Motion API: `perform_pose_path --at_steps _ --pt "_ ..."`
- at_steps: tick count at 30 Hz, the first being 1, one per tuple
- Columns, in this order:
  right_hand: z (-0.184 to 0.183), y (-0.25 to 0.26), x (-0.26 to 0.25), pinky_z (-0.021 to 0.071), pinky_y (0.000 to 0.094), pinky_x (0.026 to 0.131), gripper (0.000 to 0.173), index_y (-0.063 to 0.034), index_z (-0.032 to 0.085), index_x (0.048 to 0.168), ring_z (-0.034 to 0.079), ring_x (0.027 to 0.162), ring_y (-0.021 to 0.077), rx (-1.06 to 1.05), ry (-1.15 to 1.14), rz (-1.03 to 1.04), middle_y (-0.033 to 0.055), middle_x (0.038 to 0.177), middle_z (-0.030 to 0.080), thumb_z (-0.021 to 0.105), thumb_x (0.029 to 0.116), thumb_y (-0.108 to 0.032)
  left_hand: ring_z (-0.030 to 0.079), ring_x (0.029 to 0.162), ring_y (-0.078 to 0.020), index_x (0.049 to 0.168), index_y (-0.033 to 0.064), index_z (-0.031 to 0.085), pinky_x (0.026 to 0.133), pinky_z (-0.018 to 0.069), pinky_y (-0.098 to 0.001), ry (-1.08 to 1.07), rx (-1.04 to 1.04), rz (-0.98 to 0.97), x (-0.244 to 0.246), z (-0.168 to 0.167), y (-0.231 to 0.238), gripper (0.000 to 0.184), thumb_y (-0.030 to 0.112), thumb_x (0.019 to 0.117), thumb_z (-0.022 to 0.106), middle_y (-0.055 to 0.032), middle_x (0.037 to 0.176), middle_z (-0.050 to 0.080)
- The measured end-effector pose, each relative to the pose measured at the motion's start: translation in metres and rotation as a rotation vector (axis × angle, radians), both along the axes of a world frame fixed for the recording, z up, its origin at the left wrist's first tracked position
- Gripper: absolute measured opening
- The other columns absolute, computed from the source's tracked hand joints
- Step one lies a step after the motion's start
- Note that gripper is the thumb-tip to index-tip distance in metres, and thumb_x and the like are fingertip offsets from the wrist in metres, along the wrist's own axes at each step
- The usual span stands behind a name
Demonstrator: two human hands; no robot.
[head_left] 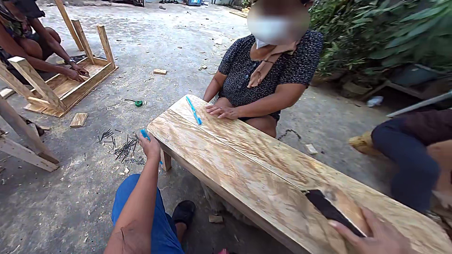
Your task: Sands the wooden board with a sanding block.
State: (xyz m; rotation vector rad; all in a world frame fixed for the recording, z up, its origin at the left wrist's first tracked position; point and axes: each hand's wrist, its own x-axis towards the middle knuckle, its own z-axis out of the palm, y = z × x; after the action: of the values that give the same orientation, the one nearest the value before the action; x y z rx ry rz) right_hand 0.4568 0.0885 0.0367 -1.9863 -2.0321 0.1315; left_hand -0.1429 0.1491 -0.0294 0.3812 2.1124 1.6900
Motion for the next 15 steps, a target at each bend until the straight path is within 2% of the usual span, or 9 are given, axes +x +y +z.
perform_pose_path --at_steps 1,2,4,7,10,13,15 --pt "0.001 0.014 -0.032 0.0361 0.0788 0.099 0.105 -0.0001 0.048 0.151 0.052 0.122 0.064 0.05 -0.001 0.076 0.0412 0.131 0.057 0.069 0.0783 -0.073 0.044 0.14 -0.0447 0.159 0.0025 0.025 0.112 0.0374 -0.0595 0.031 -0.017 0.0 -0.003 -0.001 0.005 0.056 0.034 0.1127 0.035 -0.0314 0.155 0.037" --pt "0.002 0.027 -0.065 0.0355 0.0808 0.096 0.105 -0.0021 0.052 0.149 0.053 0.119 0.0641 0.086 -0.003 0.117 0.0395 0.128 0.059 0.068 0.0762 -0.076 0.043 0.141 -0.0436 0.158 0.0015 0.027 0.115 0.0362 -0.0579 0.061 -0.034 0.001 -0.006 -0.001 0.01 0.056 0.034 0.1128 0.035 -0.0311 0.154 0.039" --pt "0.003 0.053 -0.127 0.0397 0.0789 0.091 0.103 -0.0039 0.057 0.146 0.059 0.113 0.0605 0.145 -0.019 0.204 0.035 0.121 0.065 0.064 0.0762 -0.08 0.046 0.14 -0.0424 0.158 -0.0003 0.029 0.115 0.0359 -0.0562 0.11 -0.081 -0.007 -0.011 0.0 0.018 0.056 0.034 0.1133 0.032 -0.0306 0.15 0.046" --pt "0.007 0.084 -0.198 0.0395 0.0742 0.098 0.094 -0.0069 0.055 0.148 0.058 0.118 0.0554 0.04 -0.007 0.288 0.032 0.124 0.065 0.074 0.08 -0.069 0.056 0.128 -0.045 0.152 -0.0016 0.04 0.108 0.0404 -0.061 0.107 -0.133 -0.016 -0.011 0.002 0.025 0.055 0.037 0.1136 0.029 -0.0322 0.133 0.06" --pt "0.008 0.103 -0.251 0.036 0.0691 0.105 0.088 -0.0147 0.05 0.153 0.056 0.124 0.0493 -0.103 -0.078 0.273 0.0284 0.13 0.063 0.075 0.0844 -0.063 0.059 0.124 -0.046 0.15 -0.0015 0.042 0.106 0.0425 -0.0613 0.132 -0.161 -0.059 -0.013 0.002 0.023 0.053 0.036 0.1137 0.03 -0.0327 0.128 0.062" --pt "0.008 0.111 -0.283 0.037 0.0659 0.105 0.085 -0.0177 0.049 0.154 0.055 0.127 0.0464 -0.144 -0.118 0.233 0.0263 0.133 0.062 0.073 0.0861 -0.063 0.059 0.124 -0.0455 0.15 -0.0014 0.042 0.106 0.0424 -0.0603 0.137 -0.159 -0.062 -0.011 0.004 0.022 0.051 0.033 0.1138 0.031 -0.0325 0.127 0.063" --pt "0.011 0.114 -0.301 0.0368 0.0649 0.106 0.084 -0.0192 0.048 0.155 0.054 0.129 0.0449 -0.174 -0.118 0.212 0.0253 0.135 0.061 0.073 0.087 -0.062 0.06 0.123 -0.044 0.147 -0.0018 0.046 0.106 0.0427 -0.0593 0.121 -0.146 -0.023 -0.008 0.004 0.023 0.05 0.032 0.1139 0.031 -0.0315 0.126 0.063"
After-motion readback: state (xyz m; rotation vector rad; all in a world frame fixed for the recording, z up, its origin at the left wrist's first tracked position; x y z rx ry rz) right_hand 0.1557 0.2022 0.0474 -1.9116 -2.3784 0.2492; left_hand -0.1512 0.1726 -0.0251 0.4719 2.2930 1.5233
